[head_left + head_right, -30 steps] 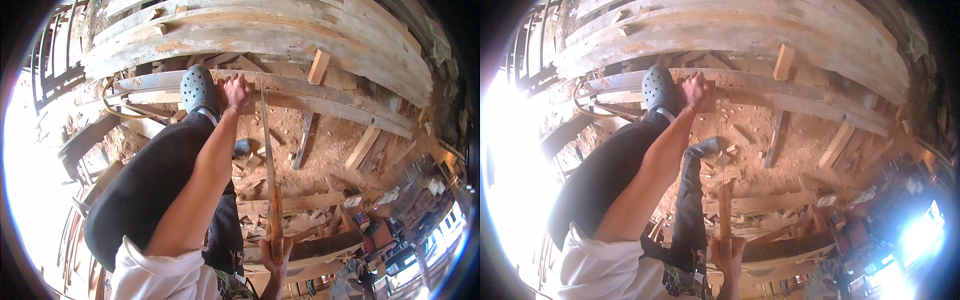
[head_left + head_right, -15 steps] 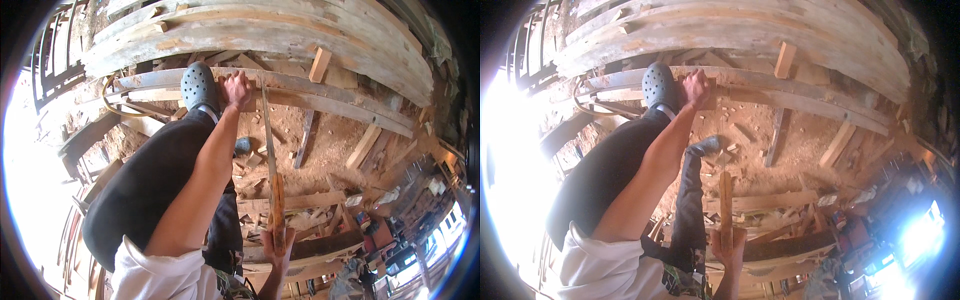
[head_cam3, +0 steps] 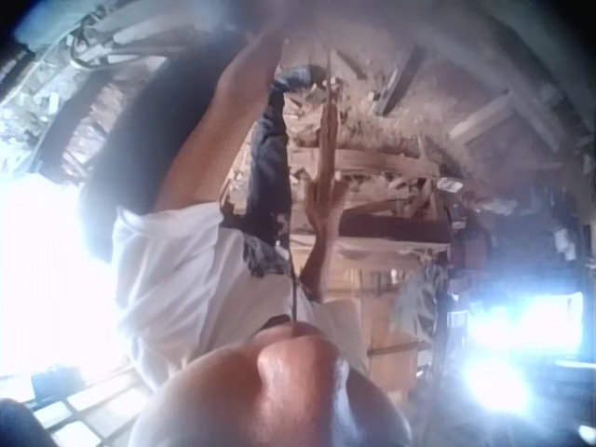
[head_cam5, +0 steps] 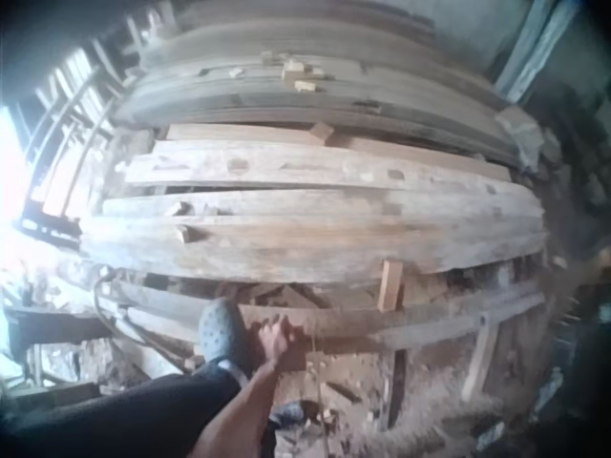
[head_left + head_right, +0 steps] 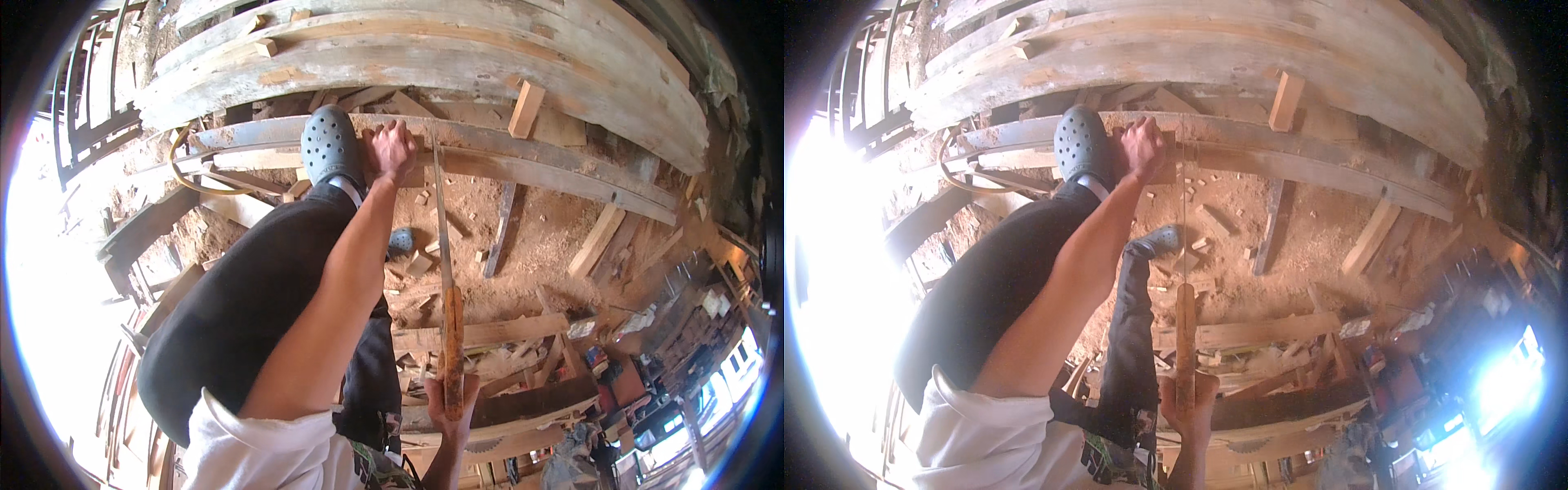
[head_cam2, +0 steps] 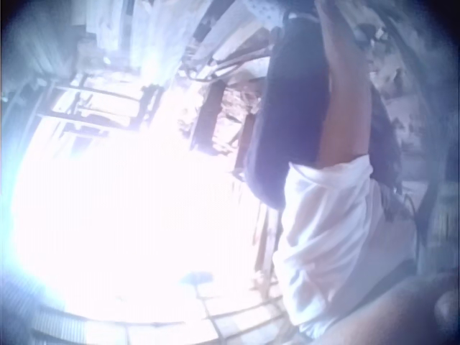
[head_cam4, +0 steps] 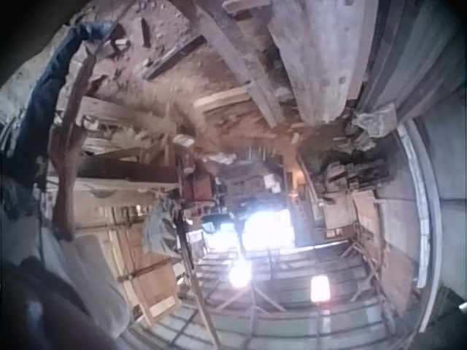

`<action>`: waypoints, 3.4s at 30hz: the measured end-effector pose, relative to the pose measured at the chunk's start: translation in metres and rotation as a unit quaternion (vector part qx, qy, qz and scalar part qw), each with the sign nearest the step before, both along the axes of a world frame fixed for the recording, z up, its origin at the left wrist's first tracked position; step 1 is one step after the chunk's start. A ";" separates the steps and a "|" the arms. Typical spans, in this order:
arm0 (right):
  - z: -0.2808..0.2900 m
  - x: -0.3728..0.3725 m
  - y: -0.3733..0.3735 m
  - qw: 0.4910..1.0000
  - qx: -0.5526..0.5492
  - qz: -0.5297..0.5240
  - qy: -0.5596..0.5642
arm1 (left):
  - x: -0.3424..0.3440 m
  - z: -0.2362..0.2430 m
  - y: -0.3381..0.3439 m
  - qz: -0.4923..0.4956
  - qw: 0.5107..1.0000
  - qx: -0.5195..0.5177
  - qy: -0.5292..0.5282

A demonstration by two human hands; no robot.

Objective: The person positions a small wooden plank on a cluttered workbench and uses a hand saw to cut it. The person holds the plank steady with one hand while sawing with the other, producing sawdust. The cut piece is separated from the plank.

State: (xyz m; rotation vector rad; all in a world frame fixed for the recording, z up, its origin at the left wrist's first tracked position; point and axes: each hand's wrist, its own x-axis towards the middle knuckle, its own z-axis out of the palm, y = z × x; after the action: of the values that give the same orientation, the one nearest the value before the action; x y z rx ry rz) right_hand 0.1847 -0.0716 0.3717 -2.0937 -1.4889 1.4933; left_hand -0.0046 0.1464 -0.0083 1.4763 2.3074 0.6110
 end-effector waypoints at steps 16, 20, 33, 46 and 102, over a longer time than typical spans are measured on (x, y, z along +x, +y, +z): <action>-0.014 0.006 -0.019 0.999 -0.010 -0.011 -0.034 | 0.000 -0.009 -0.002 -0.007 1.000 0.008 0.010; -0.112 0.012 -0.008 0.996 0.055 0.042 -0.063 | 0.002 -0.006 -0.002 0.001 1.000 0.009 -0.021; -0.086 0.002 0.005 0.939 0.236 0.203 -0.145 | 0.001 -0.007 -0.001 0.003 1.000 0.013 -0.016; -0.107 0.049 -0.060 0.989 0.068 -0.066 0.109 | 0.004 -0.005 -0.002 0.023 0.999 0.027 -0.015; -0.162 -0.022 -0.094 0.952 0.049 -0.215 0.211 | 0.016 0.033 0.008 -0.158 0.979 0.130 0.017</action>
State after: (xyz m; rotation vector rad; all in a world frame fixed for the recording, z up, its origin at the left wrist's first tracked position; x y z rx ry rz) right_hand 0.1631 -0.1653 0.2096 -1.7434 -0.8657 1.5251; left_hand 0.0116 0.1540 0.0251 1.9359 2.0094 0.8222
